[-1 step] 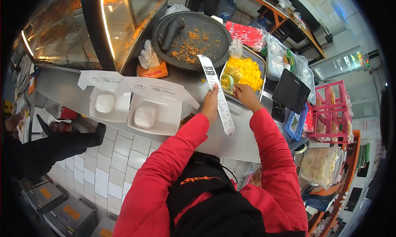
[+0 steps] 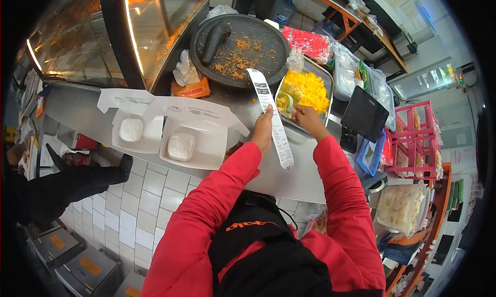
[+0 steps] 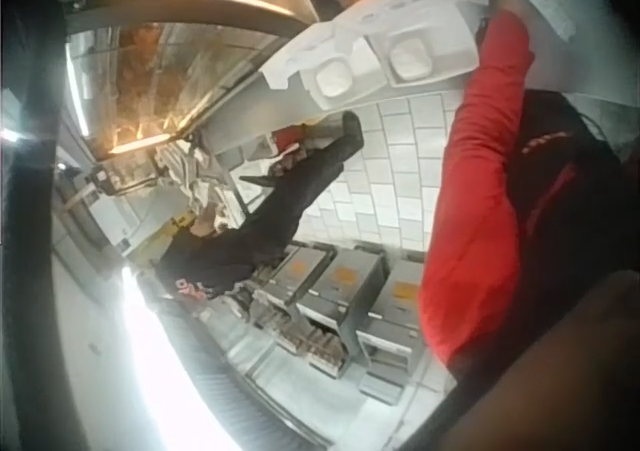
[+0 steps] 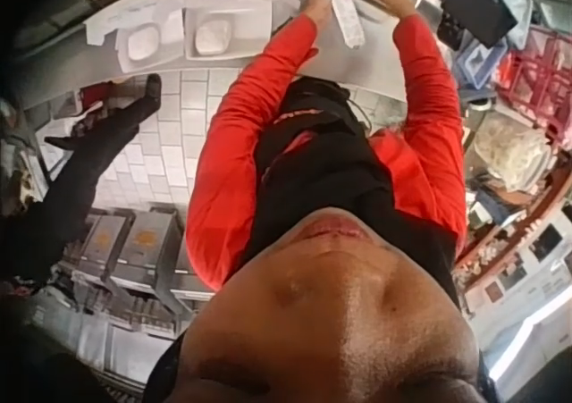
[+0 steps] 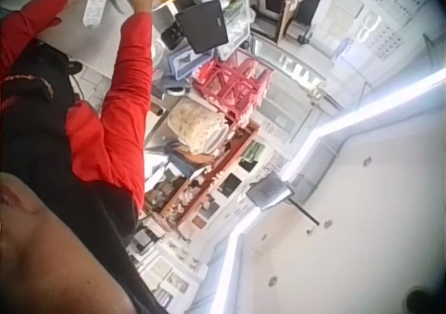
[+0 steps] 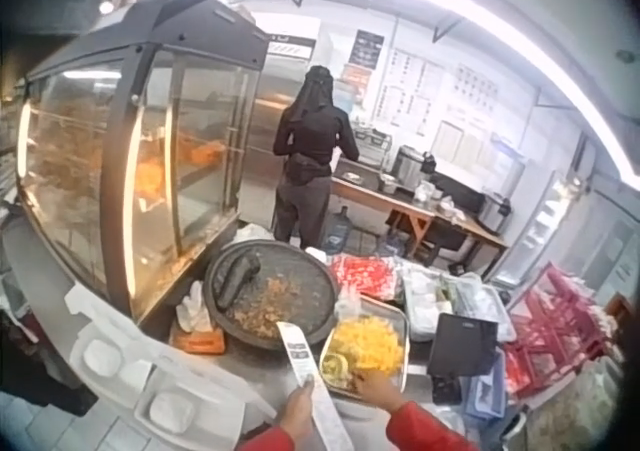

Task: The recorder is assembling a food order in a commercial kitchen by checking a receipt and placing specific food items like rice and condiments into takeout boxes.

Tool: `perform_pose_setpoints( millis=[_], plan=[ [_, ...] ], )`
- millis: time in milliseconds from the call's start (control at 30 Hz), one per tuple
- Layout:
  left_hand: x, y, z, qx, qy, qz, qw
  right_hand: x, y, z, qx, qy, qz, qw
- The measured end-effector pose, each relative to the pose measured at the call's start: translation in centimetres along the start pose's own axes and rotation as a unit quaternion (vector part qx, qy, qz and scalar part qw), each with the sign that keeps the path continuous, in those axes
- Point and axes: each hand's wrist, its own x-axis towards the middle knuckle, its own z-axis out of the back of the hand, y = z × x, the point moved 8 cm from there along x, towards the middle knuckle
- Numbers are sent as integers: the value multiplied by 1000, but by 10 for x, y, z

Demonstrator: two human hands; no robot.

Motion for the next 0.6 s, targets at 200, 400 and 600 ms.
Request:
perform_pose_setpoints(
  millis=[200,400,600],
  plan=[
    [-5,-1,-2,-50,-7,2,999,-4,-26,0,226,15,-127,966],
    [-7,-4,1,-51,12,12,999,0,56,15,-381,-209,162,886],
    [-11,-8,-8,-89,33,26,995,5,44,-14,-510,-104,179,835]
  ],
)
